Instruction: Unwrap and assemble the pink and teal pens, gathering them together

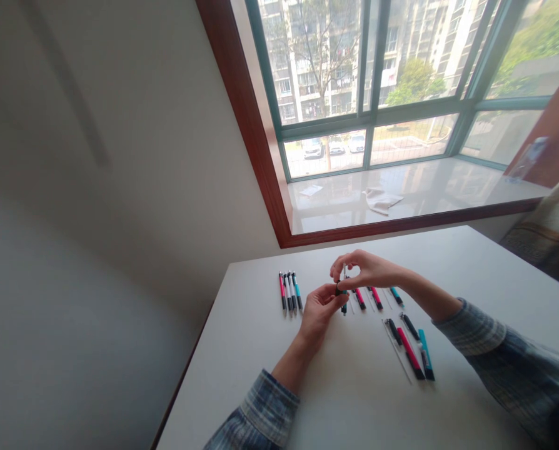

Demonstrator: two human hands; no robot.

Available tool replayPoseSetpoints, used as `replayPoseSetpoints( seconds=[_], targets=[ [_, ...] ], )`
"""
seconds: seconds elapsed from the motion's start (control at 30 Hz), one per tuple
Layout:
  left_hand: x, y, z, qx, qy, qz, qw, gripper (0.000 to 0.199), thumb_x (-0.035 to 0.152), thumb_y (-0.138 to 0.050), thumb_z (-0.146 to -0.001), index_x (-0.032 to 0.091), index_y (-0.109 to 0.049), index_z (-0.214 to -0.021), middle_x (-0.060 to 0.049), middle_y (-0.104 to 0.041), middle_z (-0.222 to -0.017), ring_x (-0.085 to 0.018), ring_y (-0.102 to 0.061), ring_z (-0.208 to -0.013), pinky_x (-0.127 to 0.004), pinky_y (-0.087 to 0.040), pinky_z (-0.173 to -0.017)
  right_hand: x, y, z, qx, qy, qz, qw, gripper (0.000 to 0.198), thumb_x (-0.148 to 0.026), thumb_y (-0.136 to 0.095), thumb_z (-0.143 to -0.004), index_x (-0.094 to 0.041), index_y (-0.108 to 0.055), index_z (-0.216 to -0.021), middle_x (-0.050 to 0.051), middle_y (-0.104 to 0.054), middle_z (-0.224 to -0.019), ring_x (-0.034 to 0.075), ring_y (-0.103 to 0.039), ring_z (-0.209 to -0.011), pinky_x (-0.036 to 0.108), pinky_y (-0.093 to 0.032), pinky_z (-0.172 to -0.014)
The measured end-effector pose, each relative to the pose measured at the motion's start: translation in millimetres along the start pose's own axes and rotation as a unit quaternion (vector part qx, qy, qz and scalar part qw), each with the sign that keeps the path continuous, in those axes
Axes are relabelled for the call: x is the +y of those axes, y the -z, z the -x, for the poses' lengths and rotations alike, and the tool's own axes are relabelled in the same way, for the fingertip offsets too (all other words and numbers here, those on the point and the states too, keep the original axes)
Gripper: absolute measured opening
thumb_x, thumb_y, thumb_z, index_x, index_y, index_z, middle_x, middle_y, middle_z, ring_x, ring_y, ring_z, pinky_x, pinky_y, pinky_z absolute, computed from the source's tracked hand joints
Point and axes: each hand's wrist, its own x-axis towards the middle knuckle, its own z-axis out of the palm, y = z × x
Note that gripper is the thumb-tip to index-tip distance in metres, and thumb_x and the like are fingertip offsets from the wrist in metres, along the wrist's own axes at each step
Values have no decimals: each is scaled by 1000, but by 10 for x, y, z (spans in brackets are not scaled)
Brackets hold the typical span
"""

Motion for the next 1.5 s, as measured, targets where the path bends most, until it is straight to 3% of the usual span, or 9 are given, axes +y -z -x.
replayPoseSetpoints(
  seconds=[0.1,0.2,0.3,0.4,0.67,0.97,1.1,1.33,1.5],
  targets=[
    [-3,31,16,19,18,6,1000,32,35,-91,-68,15,-78,-90,-5,-73,-86,-16,-61,-80,-28,-44,-80,-61,32,0,61,11,-114,992,25,-43,-79,-80,-21,-76,-89,7,-74,-107,27,-65,-110,43,-47,-98],
    [-11,75,22,27,31,7,999,34,34,-92,-65,15,-79,-89,-6,-75,-87,-17,-63,-79,-30,-45,-82,-99,67,7,145,26,-242,959,27,-44,-79,-81,-21,-73,-95,8,-73,-113,27,-64,-114,44,-48,-101],
    [-32,107,20,24,37,13,999,34,35,-91,-67,16,-79,-92,-8,-77,-90,-18,-65,-83,-30,-45,-85,-99,109,24,199,39,-305,931,31,-47,-76,-84,-24,-70,-104,6,-72,-105,24,-66,-105,44,-51,-97],
    [-48,109,17,29,43,25,998,35,37,-90,-69,15,-80,-95,-10,-78,-91,-20,-67,-89,-31,-46,-88,-87,138,42,233,27,-288,928,35,-49,-72,-88,-23,-69,-111,4,-68,-94,18,-65,-87,38,-54,-84],
    [-28,79,27,46,51,50,996,36,37,-91,-67,17,-80,-95,-9,-78,-89,-19,-67,-89,-30,-46,-88,-12,167,17,273,11,-228,935,39,-54,-78,-81,-23,-64,-101,1,-65,-85,13,-56,-66,29,-46,-60],
    [-46,73,19,50,54,55,996,36,36,-92,-66,16,-80,-93,-9,-77,-90,-19,-67,-89,-30,-46,-87,120,253,49,247,-11,-86,965,40,-59,-75,-82,-20,-78,-92,3,-66,-75,16,-51,-66,32,-43,-61],
    [-36,80,14,52,58,59,995,36,36,-92,-66,16,-81,-93,-9,-77,-91,-19,-66,-89,-29,-46,-86,110,236,29,252,5,-73,965,38,-58,-77,-79,-22,-77,-90,5,-72,-82,19,-61,-74,36,-49,-68],
    [-115,111,20,45,55,71,995,32,34,-92,-67,17,-81,-92,-8,-77,-91,-17,-65,-90,-29,-45,-87,156,235,71,247,11,-219,944,41,-41,-88,-72,-21,-72,-104,7,-76,-102,23,-70,-96,44,-52,-94],
    [-127,115,23,42,58,72,995,33,36,-91,-69,17,-81,-94,-8,-76,-91,-16,-64,-88,-28,-45,-86,188,242,73,259,-13,-292,921,47,-41,-87,-74,-22,-69,-112,9,-76,-107,22,-68,-99,40,-52,-93]
  ],
)
